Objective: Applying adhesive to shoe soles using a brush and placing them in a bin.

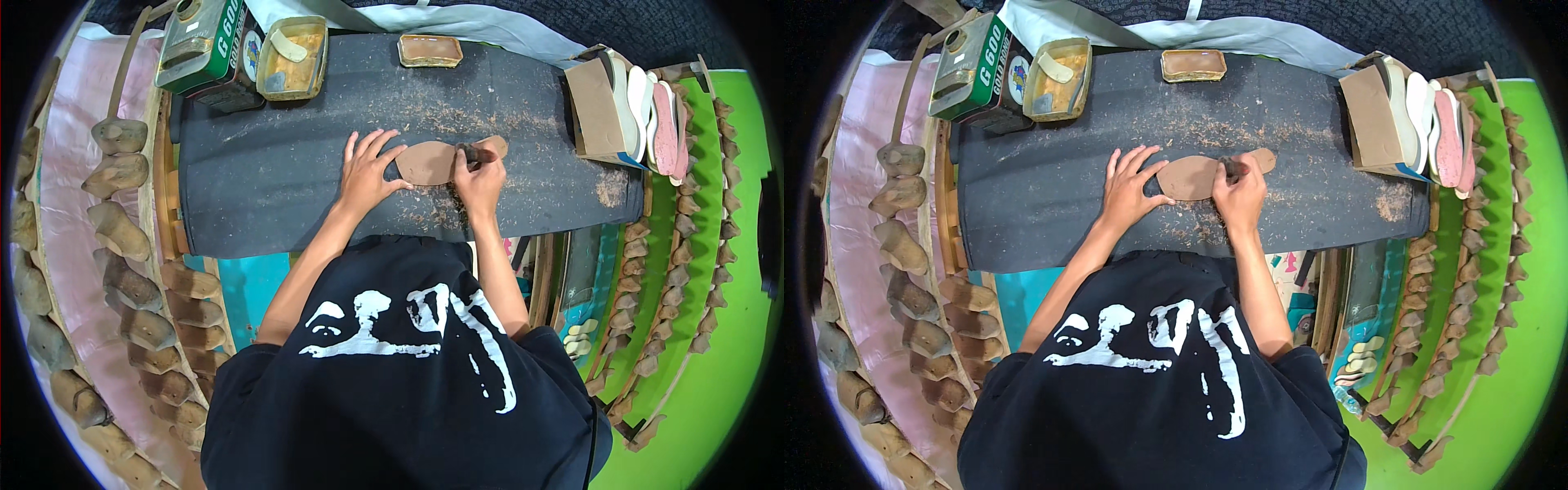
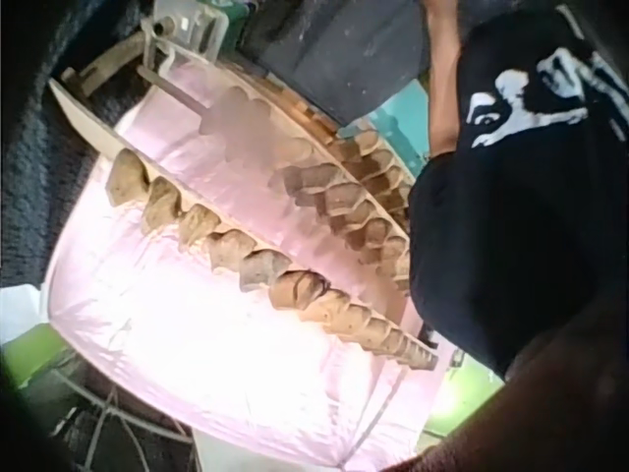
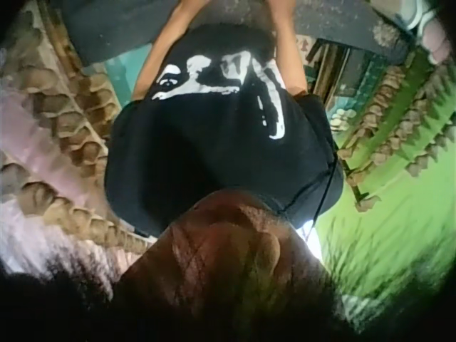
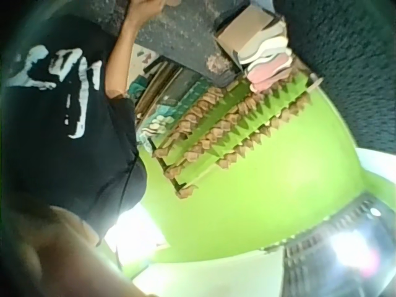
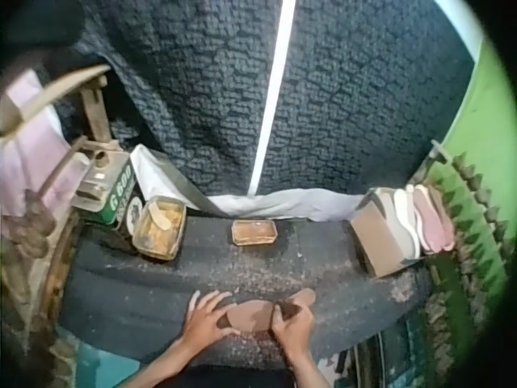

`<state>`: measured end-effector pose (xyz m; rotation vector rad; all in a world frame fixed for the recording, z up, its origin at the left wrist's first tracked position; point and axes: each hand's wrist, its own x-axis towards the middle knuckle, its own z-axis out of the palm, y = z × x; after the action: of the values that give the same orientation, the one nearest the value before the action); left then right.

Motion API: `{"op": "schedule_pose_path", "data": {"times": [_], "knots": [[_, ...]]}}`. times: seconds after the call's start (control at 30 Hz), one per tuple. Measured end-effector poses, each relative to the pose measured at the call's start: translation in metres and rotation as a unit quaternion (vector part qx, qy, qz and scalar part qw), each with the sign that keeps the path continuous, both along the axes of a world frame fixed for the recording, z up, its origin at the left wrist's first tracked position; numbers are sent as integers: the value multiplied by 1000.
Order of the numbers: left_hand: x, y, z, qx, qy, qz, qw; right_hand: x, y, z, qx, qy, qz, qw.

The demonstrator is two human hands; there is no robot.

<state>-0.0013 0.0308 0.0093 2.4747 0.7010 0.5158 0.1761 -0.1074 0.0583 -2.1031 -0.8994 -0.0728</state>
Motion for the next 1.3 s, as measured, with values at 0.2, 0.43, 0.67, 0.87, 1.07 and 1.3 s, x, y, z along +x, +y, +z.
{"op": "schedule_pose_path", "data": {"times": [0.2, 0.43, 0.67, 0.87, 1.07, 1.3], "knots": [[-5, 3, -15, 29, -15, -1, 999, -51, 22, -2, -28, -35, 221, 974], [-4, 1, -8, 13, -21, 2, 1000, -1, 22, -10, 3, 180, 52, 982], [-1, 1, -7, 7, -8, -3, 1000, -15, 31, 2, -49, -48, 146, 987], [-2, 2, -19, 45, -12, 11, 999, -49, 41, -4, -30, 149, 148, 977], [0, 0, -3, 6, -14, 6, 1000, 12, 32, -2, -33, 130, 22, 991], [0, 2, -11, 40, -7, 14, 999, -51, 51, 0, -32, 11, 156, 987]]}}
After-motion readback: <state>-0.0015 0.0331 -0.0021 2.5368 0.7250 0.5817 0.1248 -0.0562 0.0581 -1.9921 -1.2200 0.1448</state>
